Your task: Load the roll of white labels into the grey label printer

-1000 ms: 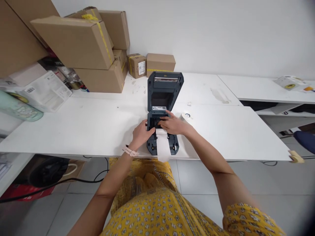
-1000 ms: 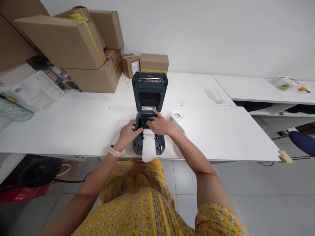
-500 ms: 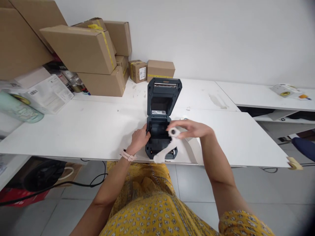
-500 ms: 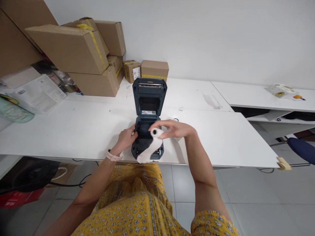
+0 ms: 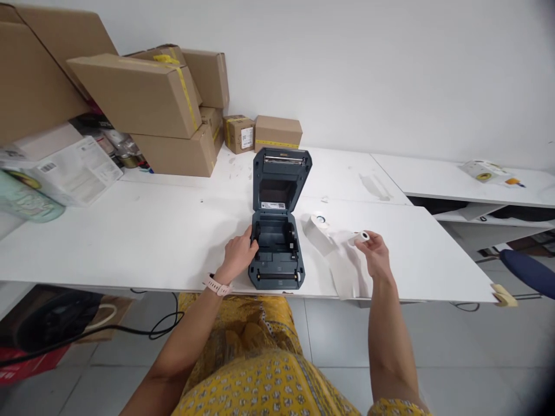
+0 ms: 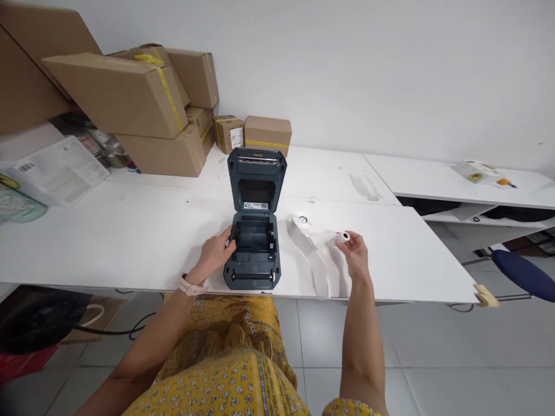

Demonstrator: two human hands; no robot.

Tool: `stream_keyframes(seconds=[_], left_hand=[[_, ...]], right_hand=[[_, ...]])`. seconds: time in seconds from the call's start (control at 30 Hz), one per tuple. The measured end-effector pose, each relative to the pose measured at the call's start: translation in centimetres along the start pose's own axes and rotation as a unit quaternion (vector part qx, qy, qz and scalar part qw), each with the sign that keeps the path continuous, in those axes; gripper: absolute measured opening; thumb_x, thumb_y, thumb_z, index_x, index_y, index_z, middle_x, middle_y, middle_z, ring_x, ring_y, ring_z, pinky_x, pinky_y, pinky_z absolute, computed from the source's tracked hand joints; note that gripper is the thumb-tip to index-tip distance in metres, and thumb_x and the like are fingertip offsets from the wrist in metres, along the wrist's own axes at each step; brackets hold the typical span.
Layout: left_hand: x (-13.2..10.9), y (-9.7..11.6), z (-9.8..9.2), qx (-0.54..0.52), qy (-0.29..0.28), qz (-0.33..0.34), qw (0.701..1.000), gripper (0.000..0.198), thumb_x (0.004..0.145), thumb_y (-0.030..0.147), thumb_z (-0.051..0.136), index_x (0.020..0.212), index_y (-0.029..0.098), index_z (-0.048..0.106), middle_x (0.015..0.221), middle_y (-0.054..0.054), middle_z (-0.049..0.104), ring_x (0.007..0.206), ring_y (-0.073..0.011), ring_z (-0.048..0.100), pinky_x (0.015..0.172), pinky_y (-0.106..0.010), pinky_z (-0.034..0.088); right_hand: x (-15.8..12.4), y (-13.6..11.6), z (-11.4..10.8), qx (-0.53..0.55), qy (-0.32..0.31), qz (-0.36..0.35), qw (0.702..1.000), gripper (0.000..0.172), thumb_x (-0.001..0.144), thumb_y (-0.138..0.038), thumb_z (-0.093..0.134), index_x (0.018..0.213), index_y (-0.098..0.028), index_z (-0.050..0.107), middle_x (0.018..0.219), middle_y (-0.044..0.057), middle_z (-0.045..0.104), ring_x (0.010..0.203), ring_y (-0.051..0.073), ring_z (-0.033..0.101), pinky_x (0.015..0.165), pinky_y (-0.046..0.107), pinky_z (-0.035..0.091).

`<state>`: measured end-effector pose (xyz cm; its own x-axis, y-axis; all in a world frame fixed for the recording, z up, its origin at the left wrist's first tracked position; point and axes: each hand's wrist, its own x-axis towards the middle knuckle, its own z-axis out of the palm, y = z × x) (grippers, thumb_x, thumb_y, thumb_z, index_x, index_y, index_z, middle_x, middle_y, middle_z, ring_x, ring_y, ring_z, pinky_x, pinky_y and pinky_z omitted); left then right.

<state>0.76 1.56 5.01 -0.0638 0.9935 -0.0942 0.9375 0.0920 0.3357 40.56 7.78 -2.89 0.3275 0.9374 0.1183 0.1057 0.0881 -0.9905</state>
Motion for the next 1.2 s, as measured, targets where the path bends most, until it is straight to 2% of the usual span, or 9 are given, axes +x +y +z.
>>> stream_keyframes(seconds=[0.13, 0.3, 0.4, 0.53, 0.63, 0.73, 0.9, 1.07, 1.2], left_hand=[[0.1, -0.2, 0.2, -0.005, 0.0, -0.001, 1.0, 0.057, 0.096, 0.029, 0.039, 0.152, 0.017, 0.043, 0.096, -0.012, 0.077, 0.095, -0.0311, 0.072, 0.083, -0.038, 0.05], [0.2, -0.3, 0.3, -0.013, 0.009, 0.001, 1.0, 0.056, 0.095, 0.027, 0.04, 0.15, 0.017, 0.045, 0.102, -0.013, 0.077, 0.097, -0.0311, 0.072, 0.084, -0.039, 0.05], [0.2, -0.3, 0.4, -0.011, 0.008, 0.002, 1.0, 0.056, 0.095, 0.027, 0.041, 0.149, 0.018, 0.046, 0.102, -0.012, 0.077, 0.096, -0.0309, 0.072, 0.084, -0.039, 0.05], [0.4, -0.4, 0.3, -0.002, -0.001, 0.012, 1.0, 0.057, 0.096, 0.028, 0.038, 0.151, 0.016, 0.044, 0.1, -0.012, 0.077, 0.094, -0.0304, 0.072, 0.082, -0.038, 0.05], [0.4, -0.3, 0.2, 0.001, 0.002, 0.019, 1.0, 0.058, 0.095, 0.027, 0.038, 0.151, 0.013, 0.044, 0.1, -0.013, 0.077, 0.095, -0.0303, 0.072, 0.083, -0.038, 0.05], [0.2, -0.4, -0.1, -0.03, 0.009, 0.018, 0.999, 0.057, 0.094, 0.027, 0.04, 0.15, 0.015, 0.046, 0.104, -0.01, 0.078, 0.094, -0.0284, 0.072, 0.082, -0.035, 0.05], [0.0, -0.8, -0.1, -0.13, 0.016, 0.022, 0.991, 0.057, 0.092, 0.029, 0.045, 0.148, 0.021, 0.05, 0.104, -0.007, 0.079, 0.09, -0.0259, 0.073, 0.08, -0.033, 0.05], [0.0, -1.2, 0.2, -0.153, 0.023, 0.032, 0.987, 0.055, 0.092, 0.029, 0.045, 0.146, 0.022, 0.053, 0.1, -0.006, 0.08, 0.084, -0.025, 0.073, 0.076, -0.033, 0.05], [-0.1, -1.1, 0.1, -0.161, 0.023, 0.033, 0.986, 0.056, 0.091, 0.028, 0.045, 0.147, 0.022, 0.052, 0.095, -0.004, 0.079, 0.079, -0.0235, 0.071, 0.074, -0.032, 0.049]], right_hand=[[-0.1, 2.4, 1.1, -0.024, 0.006, 0.023, 0.999, 0.053, 0.057, -0.044, 0.087, 0.098, -0.025, 0.058, 0.095, 0.004, 0.072, 0.091, 0.024, 0.072, 0.09, 0.047, 0.058], [-0.1, 2.7, 0.3, -0.03, -0.031, 0.031, 0.999, 0.052, 0.057, -0.038, 0.087, 0.1, -0.027, 0.06, 0.105, 0.007, 0.074, 0.099, 0.027, 0.072, 0.091, 0.046, 0.058], [-0.1, 1.8, -0.6, -0.021, -0.054, 0.026, 0.998, 0.058, 0.055, -0.034, 0.086, 0.107, -0.029, 0.062, 0.123, 0.01, 0.071, 0.113, 0.03, 0.068, 0.097, 0.047, 0.056], [0.9, -2.1, -1.0, -0.024, -0.038, -0.037, 0.998, 0.061, 0.072, -0.039, 0.075, 0.128, -0.029, 0.056, 0.14, 0.012, 0.062, 0.134, 0.031, 0.057, 0.114, 0.056, 0.042], [3.1, -5.9, 0.6, -0.155, -0.178, -0.08, 0.969, 0.065, 0.075, -0.035, 0.074, 0.137, -0.031, 0.054, 0.152, 0.01, 0.053, 0.144, 0.031, 0.046, 0.119, 0.054, 0.035], [5.8, -8.2, 3.8, -0.282, -0.342, -0.05, 0.895, 0.079, 0.067, -0.029, 0.08, 0.142, -0.031, 0.053, 0.16, 0.009, 0.043, 0.148, 0.035, 0.039, 0.119, 0.052, 0.035], [8.1, -7.7, 8.5, -0.315, -0.466, -0.023, 0.826, 0.071, 0.057, -0.029, 0.084, 0.125, -0.024, 0.064, 0.133, 0.01, 0.068, 0.126, 0.034, 0.059, 0.112, 0.048, 0.044], [7.2, -7.2, 9.1, -0.27, -0.455, -0.005, 0.849, 0.065, 0.059, -0.034, 0.083, 0.12, -0.022, 0.063, 0.124, 0.009, 0.071, 0.117, 0.032, 0.063, 0.105, 0.043, 0.049], [6.5, -9.2, 8.7, -0.141, -0.439, 0.008, 0.887, 0.072, 0.066, -0.039, 0.08, 0.131, -0.022, 0.055, 0.122, 0.011, 0.071, 0.104, 0.029, 0.068, 0.09, 0.04, 0.055]])
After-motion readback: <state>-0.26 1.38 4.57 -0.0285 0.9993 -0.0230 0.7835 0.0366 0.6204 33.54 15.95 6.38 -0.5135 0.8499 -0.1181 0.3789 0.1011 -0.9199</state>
